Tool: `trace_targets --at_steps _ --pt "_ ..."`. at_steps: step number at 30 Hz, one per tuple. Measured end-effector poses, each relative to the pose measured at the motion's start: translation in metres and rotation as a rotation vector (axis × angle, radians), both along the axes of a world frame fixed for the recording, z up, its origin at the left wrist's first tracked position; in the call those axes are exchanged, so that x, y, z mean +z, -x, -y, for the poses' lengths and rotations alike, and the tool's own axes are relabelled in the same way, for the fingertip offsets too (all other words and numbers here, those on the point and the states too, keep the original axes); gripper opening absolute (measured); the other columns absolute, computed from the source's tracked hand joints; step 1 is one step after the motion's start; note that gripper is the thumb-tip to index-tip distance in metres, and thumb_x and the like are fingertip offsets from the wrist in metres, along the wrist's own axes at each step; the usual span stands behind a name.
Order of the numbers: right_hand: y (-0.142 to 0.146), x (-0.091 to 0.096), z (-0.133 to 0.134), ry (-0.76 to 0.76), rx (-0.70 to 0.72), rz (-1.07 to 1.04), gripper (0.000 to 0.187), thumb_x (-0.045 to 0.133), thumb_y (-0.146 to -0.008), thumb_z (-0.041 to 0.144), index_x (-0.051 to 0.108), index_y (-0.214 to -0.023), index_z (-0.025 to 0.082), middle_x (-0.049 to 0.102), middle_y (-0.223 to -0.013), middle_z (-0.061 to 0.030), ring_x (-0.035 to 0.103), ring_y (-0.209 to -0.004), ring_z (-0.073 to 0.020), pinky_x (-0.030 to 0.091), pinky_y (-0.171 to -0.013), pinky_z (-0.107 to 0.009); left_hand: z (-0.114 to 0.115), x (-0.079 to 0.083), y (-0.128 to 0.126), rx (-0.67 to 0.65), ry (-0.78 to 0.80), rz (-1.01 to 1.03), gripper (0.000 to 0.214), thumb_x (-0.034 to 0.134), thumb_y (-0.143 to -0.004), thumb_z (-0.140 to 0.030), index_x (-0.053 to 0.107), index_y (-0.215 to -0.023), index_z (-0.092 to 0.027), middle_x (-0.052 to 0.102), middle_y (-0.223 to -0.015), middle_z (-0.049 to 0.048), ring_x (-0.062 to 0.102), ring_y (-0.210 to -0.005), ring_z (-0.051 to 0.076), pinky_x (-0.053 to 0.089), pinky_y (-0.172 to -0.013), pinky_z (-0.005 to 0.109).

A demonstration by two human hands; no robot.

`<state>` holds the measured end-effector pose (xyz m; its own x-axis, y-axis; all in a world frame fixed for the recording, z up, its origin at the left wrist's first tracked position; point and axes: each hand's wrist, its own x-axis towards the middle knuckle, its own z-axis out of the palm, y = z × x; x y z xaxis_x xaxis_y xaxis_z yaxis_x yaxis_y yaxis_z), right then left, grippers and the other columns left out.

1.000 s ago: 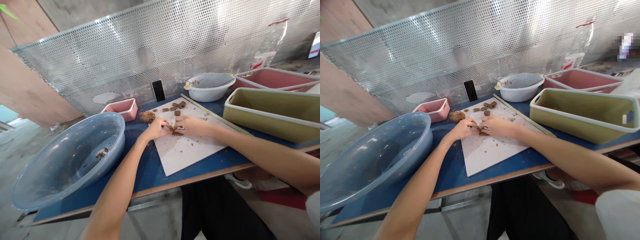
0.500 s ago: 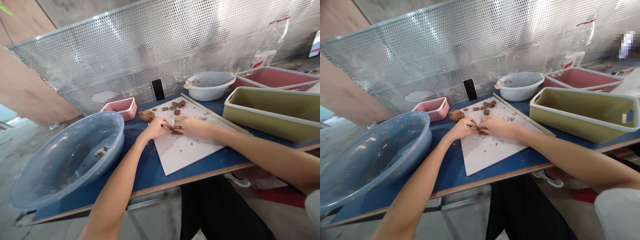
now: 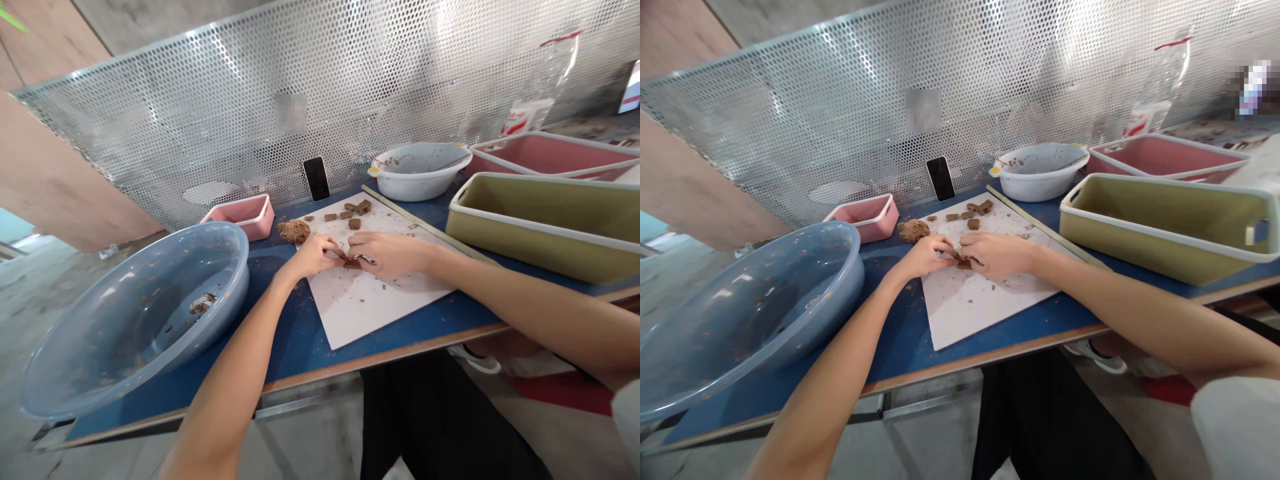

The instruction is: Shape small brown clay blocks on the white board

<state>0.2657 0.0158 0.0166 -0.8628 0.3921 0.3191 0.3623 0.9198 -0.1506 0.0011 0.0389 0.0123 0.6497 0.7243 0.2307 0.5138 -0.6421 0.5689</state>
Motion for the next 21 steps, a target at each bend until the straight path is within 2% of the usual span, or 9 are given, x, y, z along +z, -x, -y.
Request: trace_targets --at_steps 8,12,15,21 --pt "-0.005 0.002 -0.004 0.021 -0.011 -0.065 0.023 0.054 -0.103 0.014 0.076 -0.1 0.021 0.072 -0.103 -0.013 0.068 -0.098 -0.0291 0.056 -0.092 -0.047 -0.005 0.001 0.006 0.018 -0.012 -0.021 0.009 0.092 -0.089 -0.027 0.094 -0.097 -0.025 0.084 -0.104 0.0074 0.077 -0.098 0.025 0.06 -0.1 0.041" --pt "-0.001 -0.001 -0.005 0.043 -0.112 -0.093 0.023 0.058 -0.108 0.023 0.076 -0.094 0.022 0.071 -0.1 -0.0118 0.067 -0.094 -0.0275 0.056 -0.092 -0.045 -0.004 0.002 0.006 0.007 -0.008 -0.038 0.009 0.093 -0.089 -0.027 0.094 -0.098 -0.025 0.084 -0.104 0.0075 0.078 -0.097 0.025 0.06 -0.101 0.041" --pt "0.004 -0.005 -0.003 0.091 -0.194 -0.119 0.022 0.063 -0.11 0.029 0.078 -0.097 0.019 0.071 -0.101 -0.0102 0.068 -0.089 -0.0243 0.054 -0.088 -0.041 -0.002 0.003 0.004 -0.018 0.017 -0.037 0.01 0.094 -0.089 -0.027 0.094 -0.097 -0.024 0.085 -0.105 0.0083 0.079 -0.098 0.026 0.061 -0.102 0.04" --pt "0.01 -0.01 0.001 0.13 -0.237 -0.131 0.02 0.068 -0.109 0.03 0.081 -0.098 0.019 0.073 -0.1 -0.0098 0.069 -0.087 -0.024 0.054 -0.087 -0.04 -0.004 0.002 0.004 -0.008 0.028 -0.072 0.015 0.097 -0.086 -0.027 0.095 -0.1 -0.024 0.084 -0.107 0.0086 0.078 -0.102 0.027 0.06 -0.105 0.042"
